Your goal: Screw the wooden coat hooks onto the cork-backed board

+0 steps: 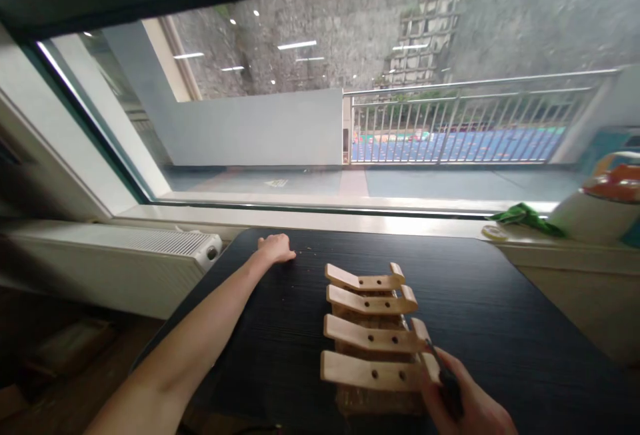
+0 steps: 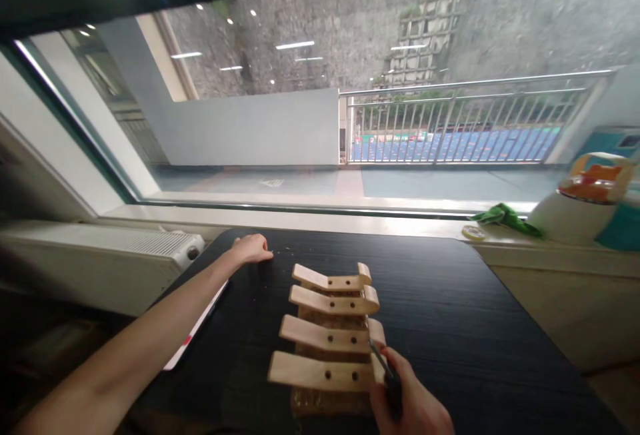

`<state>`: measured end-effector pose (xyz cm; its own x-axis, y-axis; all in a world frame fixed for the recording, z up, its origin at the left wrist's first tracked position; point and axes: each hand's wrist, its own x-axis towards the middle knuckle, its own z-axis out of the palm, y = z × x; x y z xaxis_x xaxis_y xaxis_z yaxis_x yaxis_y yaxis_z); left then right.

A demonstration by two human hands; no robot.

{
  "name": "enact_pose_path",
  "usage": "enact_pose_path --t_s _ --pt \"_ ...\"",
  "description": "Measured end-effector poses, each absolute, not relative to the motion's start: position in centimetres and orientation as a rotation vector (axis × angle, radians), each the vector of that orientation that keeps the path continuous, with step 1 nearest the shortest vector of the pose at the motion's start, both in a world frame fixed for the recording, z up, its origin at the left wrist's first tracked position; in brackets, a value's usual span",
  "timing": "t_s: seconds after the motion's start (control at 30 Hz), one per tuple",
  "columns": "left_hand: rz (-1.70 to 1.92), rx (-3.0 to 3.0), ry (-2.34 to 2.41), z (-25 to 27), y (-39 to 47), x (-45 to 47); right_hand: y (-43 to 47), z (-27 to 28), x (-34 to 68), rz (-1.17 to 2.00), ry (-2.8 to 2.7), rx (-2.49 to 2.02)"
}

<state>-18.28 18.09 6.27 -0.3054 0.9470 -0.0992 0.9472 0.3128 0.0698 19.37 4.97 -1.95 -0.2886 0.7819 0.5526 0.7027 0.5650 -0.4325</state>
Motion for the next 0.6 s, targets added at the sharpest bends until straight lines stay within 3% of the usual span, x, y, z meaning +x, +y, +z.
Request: enact_pose_path --t_s 0.2,0.33,0.47,0.6 --pt "-0.104 1.812 2.427 6.9 18.4 -16.5 4.2 -0.3 18.1 0.197 -2.007 -1.247" --pt "0.06 1.952 2.331 9.9 15.9 -14.2 4.1 0.7 17.7 0.229 -1.961 -1.249" --pt "0.385 2.221 1.814 13.0 10.1 -9.0 3.9 1.4 17.4 0.249 -1.928 -1.265" --pt "0.383 2.425 1.37 12.9 5.5 -3.7 3.8 1.8 17.2 0.262 -1.905 -1.272"
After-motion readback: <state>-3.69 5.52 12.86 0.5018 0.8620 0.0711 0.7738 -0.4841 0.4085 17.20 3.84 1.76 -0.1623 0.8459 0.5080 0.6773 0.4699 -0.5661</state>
